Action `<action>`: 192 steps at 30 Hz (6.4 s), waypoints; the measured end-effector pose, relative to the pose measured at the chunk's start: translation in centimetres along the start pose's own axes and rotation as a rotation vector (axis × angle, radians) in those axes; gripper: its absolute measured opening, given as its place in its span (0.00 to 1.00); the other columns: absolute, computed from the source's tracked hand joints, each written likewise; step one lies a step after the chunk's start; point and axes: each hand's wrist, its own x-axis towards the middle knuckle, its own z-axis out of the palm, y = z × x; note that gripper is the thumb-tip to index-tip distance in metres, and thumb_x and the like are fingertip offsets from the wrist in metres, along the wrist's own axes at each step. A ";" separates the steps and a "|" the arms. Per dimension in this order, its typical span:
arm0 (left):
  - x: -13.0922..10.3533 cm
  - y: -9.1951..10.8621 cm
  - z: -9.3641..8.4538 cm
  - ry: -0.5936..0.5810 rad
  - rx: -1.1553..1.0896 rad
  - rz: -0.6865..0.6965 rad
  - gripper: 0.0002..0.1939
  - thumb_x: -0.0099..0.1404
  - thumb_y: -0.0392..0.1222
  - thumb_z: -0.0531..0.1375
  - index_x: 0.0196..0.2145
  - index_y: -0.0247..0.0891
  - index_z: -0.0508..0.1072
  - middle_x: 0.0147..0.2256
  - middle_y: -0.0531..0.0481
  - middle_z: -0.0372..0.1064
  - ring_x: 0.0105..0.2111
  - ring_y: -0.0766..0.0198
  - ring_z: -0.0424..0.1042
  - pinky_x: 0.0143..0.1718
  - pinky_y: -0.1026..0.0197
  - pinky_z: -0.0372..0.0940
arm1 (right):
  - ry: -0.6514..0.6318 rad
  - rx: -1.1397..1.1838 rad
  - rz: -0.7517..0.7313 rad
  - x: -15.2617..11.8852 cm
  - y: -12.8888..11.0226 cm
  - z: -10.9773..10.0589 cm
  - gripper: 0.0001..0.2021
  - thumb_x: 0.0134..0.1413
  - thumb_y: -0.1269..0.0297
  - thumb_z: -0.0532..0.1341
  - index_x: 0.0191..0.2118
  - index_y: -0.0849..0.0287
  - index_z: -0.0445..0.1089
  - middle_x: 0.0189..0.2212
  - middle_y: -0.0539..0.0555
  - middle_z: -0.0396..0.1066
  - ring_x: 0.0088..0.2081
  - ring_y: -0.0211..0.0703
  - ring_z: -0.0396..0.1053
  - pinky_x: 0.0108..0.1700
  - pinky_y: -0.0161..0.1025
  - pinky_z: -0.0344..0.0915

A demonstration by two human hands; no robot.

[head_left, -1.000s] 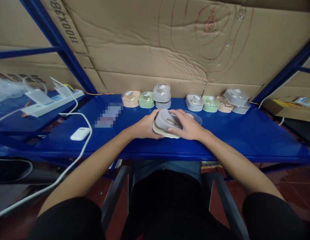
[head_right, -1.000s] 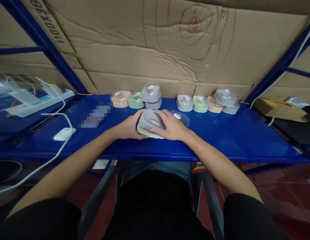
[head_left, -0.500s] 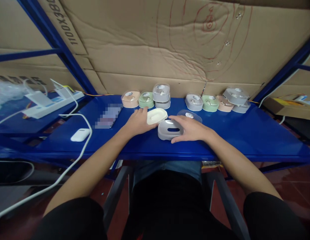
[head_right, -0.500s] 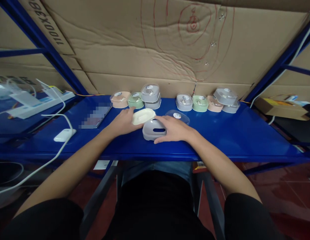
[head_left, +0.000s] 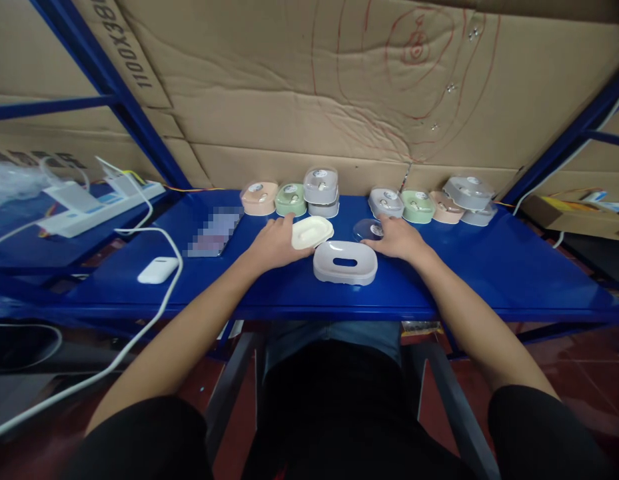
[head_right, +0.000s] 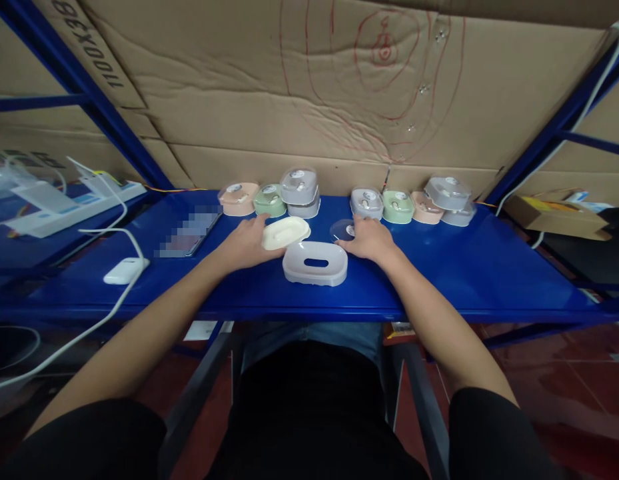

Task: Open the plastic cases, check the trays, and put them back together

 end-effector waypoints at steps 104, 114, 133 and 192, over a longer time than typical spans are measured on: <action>-0.6 3.2 2.0 0.073 -0.393 0.247 0.10 0.74 0.49 0.65 0.47 0.42 0.75 0.47 0.42 0.82 0.47 0.49 0.83 0.56 0.42 0.81 | -0.089 -0.198 -0.158 -4.2 -4.7 -3.3 0.52 0.72 0.19 0.57 0.76 0.65 0.69 0.59 0.77 0.83 0.54 0.78 0.84 0.50 0.59 0.78; -1.3 4.1 1.7 -0.181 -0.388 0.463 0.34 0.75 0.52 0.65 0.75 0.43 0.74 0.78 0.41 0.71 0.80 0.44 0.66 0.83 0.35 0.60 | -0.092 -0.281 -0.007 -2.8 -5.5 -2.0 0.49 0.84 0.30 0.48 0.87 0.70 0.50 0.56 0.81 0.85 0.57 0.80 0.85 0.53 0.59 0.76; 5.1 6.4 5.0 -0.129 -0.155 0.331 0.43 0.79 0.60 0.61 0.81 0.29 0.65 0.83 0.26 0.57 0.84 0.32 0.57 0.85 0.32 0.52 | -0.014 -0.189 -0.015 2.7 -2.7 1.3 0.45 0.85 0.49 0.50 0.90 0.67 0.29 0.59 0.79 0.83 0.56 0.74 0.84 0.58 0.63 0.76; 3.2 3.3 3.0 -0.151 -0.656 0.534 0.66 0.52 0.50 0.79 0.82 0.40 0.56 0.75 0.25 0.68 0.76 0.23 0.69 0.77 0.22 0.64 | -0.069 0.385 -0.670 1.3 -1.0 0.6 0.56 0.50 0.36 0.83 0.80 0.48 0.69 0.71 0.63 0.79 0.68 0.73 0.79 0.70 0.69 0.77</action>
